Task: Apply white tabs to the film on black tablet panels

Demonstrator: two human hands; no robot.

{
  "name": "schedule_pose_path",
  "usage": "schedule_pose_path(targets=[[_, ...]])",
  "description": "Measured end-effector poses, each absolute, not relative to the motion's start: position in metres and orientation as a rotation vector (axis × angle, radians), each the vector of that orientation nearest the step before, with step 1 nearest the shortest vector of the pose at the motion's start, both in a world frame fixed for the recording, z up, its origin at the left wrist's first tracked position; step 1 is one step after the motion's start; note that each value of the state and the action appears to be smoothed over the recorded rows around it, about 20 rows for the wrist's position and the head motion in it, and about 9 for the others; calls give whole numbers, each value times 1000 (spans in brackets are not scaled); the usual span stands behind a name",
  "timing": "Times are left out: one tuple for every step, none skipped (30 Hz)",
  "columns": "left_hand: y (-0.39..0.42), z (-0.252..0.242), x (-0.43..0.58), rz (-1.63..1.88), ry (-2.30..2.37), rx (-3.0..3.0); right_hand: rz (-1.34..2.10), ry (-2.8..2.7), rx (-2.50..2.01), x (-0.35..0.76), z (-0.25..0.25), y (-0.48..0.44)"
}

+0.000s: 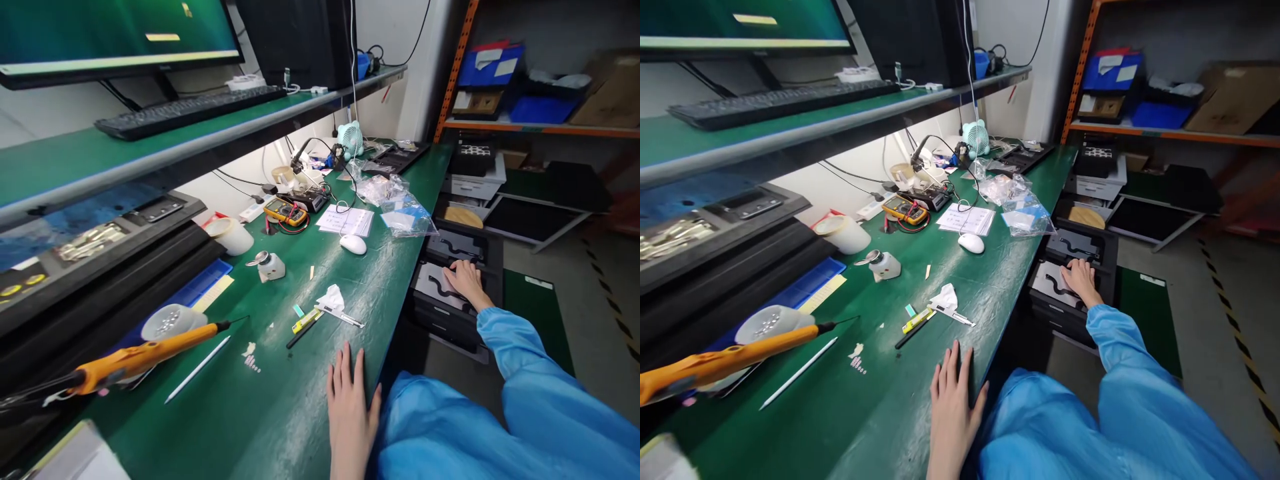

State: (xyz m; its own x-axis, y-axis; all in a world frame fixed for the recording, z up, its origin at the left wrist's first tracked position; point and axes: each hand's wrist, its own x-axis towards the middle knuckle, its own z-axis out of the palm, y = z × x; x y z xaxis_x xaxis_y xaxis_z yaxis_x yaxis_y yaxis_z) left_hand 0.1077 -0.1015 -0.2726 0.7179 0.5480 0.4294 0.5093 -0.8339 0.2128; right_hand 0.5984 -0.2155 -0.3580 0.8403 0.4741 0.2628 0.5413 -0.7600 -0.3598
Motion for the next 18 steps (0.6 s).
schedule_pose_path(targets=[[-103, -271, 109, 758, 887, 2814, -232, -748, -2598, 597, -359, -215], [-104, -270, 109, 763, 888, 2799, -247, -744, -2602, 595, -360, -214], [-105, -269, 110, 765, 884, 2786, -259, -740, -2604, 593, -360, -213], [-105, -268, 109, 765, 882, 2775, -269, -736, -2605, 591, -361, -213], [-104, -268, 109, 764, 878, 2768, -277, -732, -2606, 589, -361, -213], [-104, -267, 109, 761, 874, 2763, -282, -727, -2606, 587, -360, -213], [-104, -267, 108, 761, 870, 2761, -284, -721, -2608, 584, -359, -213], [-104, -265, 107, 759, 868, 2761, -284, -715, -2610, 582, -358, -213], [-104, -264, 107, 752, 869, 2761, -281, -710, -2613, 581, -356, -213], [-104, -263, 107, 742, 871, 2760, -274, -703, -2616, 579, -354, -214], [-104, -261, 106, 732, 874, 2757, -265, -697, -2620, 578, -352, -214], [-105, -260, 106, 725, 876, 2752, -254, -691, -2622, 577, -349, -214], [-105, -259, 106, 720, 876, 2748, -242, -684, -2623, 577, -347, -214], [-104, -259, 106, 720, 872, 2746, -230, -679, -2621, 576, -345, -214], [-104, -259, 106, 724, 867, 2748, -218, -674, -2617, 575, -343, -214], [-104, -260, 106, 727, 862, 2753, -207, -668, -2610, 574, -342, -213], [-103, -260, 106, 729, 859, 2759, -196, -662, -2601, 572, -341, -212], [-103, -261, 106, 727, 859, 2766, -186, -654, -2590, 569, -341, -212]])
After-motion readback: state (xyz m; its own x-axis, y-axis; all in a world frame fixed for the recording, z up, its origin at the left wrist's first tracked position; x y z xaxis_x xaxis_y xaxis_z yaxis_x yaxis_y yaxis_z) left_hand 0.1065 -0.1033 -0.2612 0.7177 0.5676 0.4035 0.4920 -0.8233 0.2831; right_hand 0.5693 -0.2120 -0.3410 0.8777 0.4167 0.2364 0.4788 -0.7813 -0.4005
